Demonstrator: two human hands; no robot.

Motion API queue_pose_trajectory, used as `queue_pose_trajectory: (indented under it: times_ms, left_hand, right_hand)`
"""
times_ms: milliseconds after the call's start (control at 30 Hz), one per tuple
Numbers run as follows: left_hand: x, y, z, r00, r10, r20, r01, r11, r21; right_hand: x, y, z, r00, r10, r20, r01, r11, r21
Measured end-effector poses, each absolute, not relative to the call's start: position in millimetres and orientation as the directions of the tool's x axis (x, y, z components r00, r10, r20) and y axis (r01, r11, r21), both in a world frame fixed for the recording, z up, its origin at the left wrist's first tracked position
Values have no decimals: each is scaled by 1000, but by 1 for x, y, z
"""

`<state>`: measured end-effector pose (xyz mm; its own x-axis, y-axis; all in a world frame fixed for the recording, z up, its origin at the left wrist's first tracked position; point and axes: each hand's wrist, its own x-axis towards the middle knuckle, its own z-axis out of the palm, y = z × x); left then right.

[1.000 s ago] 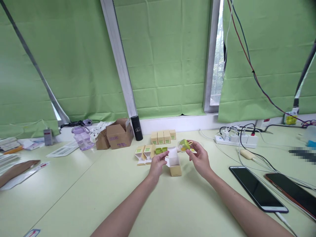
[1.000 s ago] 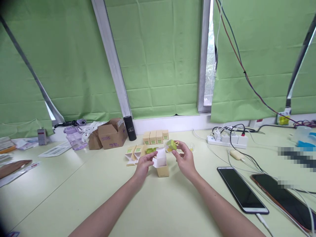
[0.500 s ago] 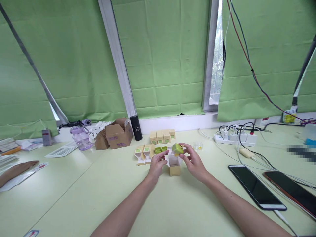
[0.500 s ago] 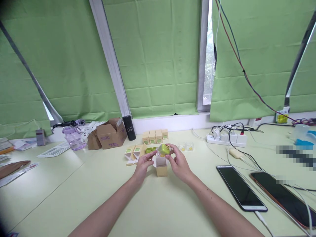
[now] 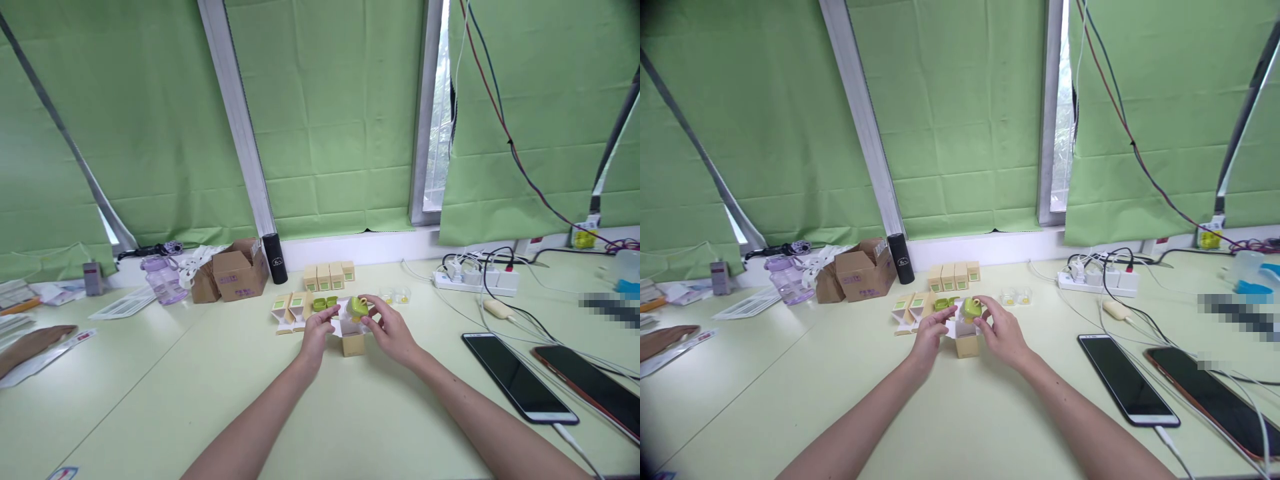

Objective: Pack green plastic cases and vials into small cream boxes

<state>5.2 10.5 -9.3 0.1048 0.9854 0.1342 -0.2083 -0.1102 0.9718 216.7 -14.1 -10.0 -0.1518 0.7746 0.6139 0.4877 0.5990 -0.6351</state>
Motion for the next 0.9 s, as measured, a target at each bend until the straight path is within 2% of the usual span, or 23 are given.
queue_pose_trajectory:
  times_ms: [467, 700, 900]
  left_hand:
    - [7, 6, -6, 106, 984, 147, -227, -120, 966]
    - [8, 4, -3, 102, 985, 139, -222, -114, 968]
    - [8, 4, -4, 94, 987, 130, -211, -108, 972]
  right_hand:
    - [209, -30, -6, -288, 776, 562, 624, 597, -505]
    - [203, -33, -4, -284, 771, 571, 617, 602, -507]
    - [195, -25, -9, -212, 768, 604, 599, 590, -541]
